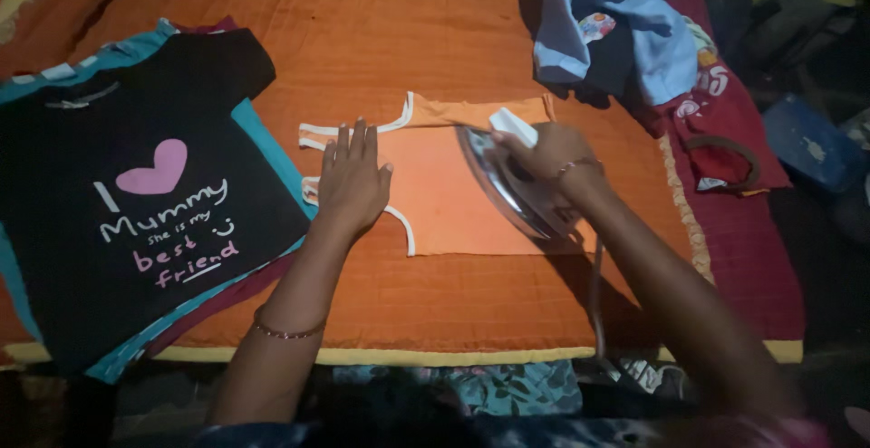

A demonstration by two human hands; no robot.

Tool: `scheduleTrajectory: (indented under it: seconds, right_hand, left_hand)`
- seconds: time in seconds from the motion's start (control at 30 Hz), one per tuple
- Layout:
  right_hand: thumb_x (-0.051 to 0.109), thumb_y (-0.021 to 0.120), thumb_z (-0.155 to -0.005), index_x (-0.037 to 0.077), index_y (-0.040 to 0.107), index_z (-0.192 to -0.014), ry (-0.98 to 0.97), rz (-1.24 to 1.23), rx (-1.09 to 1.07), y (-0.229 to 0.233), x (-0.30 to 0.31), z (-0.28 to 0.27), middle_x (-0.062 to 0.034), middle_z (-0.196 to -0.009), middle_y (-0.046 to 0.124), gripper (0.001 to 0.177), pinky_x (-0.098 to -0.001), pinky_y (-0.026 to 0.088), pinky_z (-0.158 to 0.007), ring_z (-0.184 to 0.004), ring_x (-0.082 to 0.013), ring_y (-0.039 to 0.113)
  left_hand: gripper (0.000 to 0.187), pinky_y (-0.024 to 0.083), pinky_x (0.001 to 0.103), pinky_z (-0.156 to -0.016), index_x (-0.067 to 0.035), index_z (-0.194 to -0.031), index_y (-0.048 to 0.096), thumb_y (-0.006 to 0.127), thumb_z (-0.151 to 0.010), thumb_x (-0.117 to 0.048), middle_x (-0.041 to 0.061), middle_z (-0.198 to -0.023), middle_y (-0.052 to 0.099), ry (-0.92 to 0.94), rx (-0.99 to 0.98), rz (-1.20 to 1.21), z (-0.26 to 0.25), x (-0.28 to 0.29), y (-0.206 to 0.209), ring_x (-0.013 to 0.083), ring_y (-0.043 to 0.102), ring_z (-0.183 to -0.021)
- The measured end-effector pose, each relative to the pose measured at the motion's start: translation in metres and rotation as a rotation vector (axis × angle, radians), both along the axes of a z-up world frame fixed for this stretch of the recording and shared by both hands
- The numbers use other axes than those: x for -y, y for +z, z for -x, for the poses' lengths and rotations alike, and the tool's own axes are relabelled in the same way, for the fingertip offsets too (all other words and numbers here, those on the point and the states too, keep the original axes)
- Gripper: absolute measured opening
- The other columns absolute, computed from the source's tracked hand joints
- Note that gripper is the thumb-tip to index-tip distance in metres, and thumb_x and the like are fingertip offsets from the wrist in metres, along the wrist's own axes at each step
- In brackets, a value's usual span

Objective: The person irons a black t-shirt with a graphic print on a bed, then flips it to iron the back. After placing the shirt aside, they unfold and iron an orange tank top, smoothing both sides with the iron.

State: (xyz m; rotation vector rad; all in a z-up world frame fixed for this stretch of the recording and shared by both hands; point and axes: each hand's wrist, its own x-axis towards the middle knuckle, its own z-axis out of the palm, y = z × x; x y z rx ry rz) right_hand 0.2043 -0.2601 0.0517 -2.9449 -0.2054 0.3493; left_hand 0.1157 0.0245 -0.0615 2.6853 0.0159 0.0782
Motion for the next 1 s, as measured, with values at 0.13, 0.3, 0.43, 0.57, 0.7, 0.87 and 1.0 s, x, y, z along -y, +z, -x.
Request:
scheduleTrajectory:
  seconds: [0.13, 0.3, 0.43, 0.57, 0.7, 0.87, 1.0]
  right_hand:
    - [0.077, 0.055, -0.085, 0.001, 0.078, -0.094, -0.025, 0.013, 0.026, -0.007, 0.032, -0.012, -0.0264, -0.085, 0.074, 0.08, -0.0514, 0.056, -0.075, -0.083, -0.0422, 0.074]
    - [0.08, 0.055, -0.083, 0.002, 0.078, -0.097, 0.047, 0.043, 0.019, -0.015, 0.025, -0.019, -0.026, -0.088, 0.074, 0.082, -0.051, 0.055, -0.08, -0.087, -0.0436, 0.072]
    - [0.08, 0.056, -0.083, 0.001, 0.078, -0.097, 0.079, 0.029, 0.01, -0.014, 0.004, -0.019, -0.026, -0.088, 0.074, 0.083, -0.0501, 0.055, -0.082, -0.089, -0.0427, 0.073]
    - [0.078, 0.057, -0.082, 0.003, 0.078, -0.098, 0.052, -0.009, -0.021, -0.013, -0.017, -0.023, -0.0257, -0.088, 0.074, 0.08, -0.049, 0.056, -0.08, -0.088, -0.0419, 0.073]
    - [0.077, 0.057, -0.082, 0.003, 0.079, -0.096, 0.019, -0.023, -0.028, -0.012, -0.033, -0.032, -0.0244, -0.088, 0.075, 0.078, -0.0482, 0.056, -0.078, -0.086, -0.0401, 0.074]
    - [0.077, 0.056, -0.083, 0.004, 0.079, -0.096, -0.007, -0.029, -0.07, -0.007, -0.04, -0.033, -0.0236, -0.083, 0.076, 0.077, -0.0469, 0.057, -0.076, -0.081, -0.0384, 0.076]
    - [0.076, 0.058, -0.082, 0.004, 0.078, -0.097, 0.124, -0.074, -0.031, -0.002, -0.04, -0.018, -0.0231, -0.08, 0.075, 0.077, -0.0453, 0.058, -0.075, -0.078, -0.0383, 0.075]
  left_hand:
    - [0.07, 0.013, 0.053, -0.122, 0.002, -0.155, 0.028, 0.05, -0.099, -0.034, 0.021, -0.165, 0.021, 0.012, 0.009, -0.017, 0.0, 0.004, 0.009, 0.0401, 0.013, -0.153]
    - [0.061, 0.014, 0.058, -0.119, 0.003, -0.146, 0.042, 0.054, -0.098, -0.034, 0.022, -0.152, 0.04, 0.055, 0.074, -0.099, -0.006, 0.013, 0.035, 0.0472, 0.025, -0.144]
    - [0.046, 0.032, 0.056, -0.108, 0.001, -0.131, 0.06, 0.057, -0.099, -0.031, 0.021, -0.131, 0.061, 0.144, 0.183, 0.116, -0.041, 0.017, 0.058, 0.0433, 0.045, -0.128]
    - [0.037, 0.045, 0.052, -0.094, -0.004, -0.101, 0.075, 0.065, -0.095, -0.039, 0.014, -0.103, 0.074, 0.275, 0.113, 0.27, -0.074, 0.02, 0.056, 0.0408, 0.058, -0.113]
    - [0.024, 0.049, 0.049, -0.083, -0.012, -0.087, 0.08, 0.073, -0.083, -0.035, 0.011, -0.086, 0.074, 0.362, 0.187, 0.276, -0.096, 0.022, 0.035, 0.0365, 0.067, -0.089]
    - [0.015, 0.049, 0.047, -0.08, -0.011, -0.083, 0.078, 0.071, -0.084, -0.025, 0.006, -0.074, 0.075, 0.386, 0.315, 0.374, -0.105, 0.018, 0.014, 0.0307, 0.07, -0.075]
    - [0.013, 0.051, 0.045, -0.078, -0.013, -0.082, 0.078, 0.07, -0.083, -0.023, 0.007, -0.075, 0.075, 0.407, 0.295, 0.407, -0.111, 0.014, 0.009, 0.0304, 0.071, -0.073]
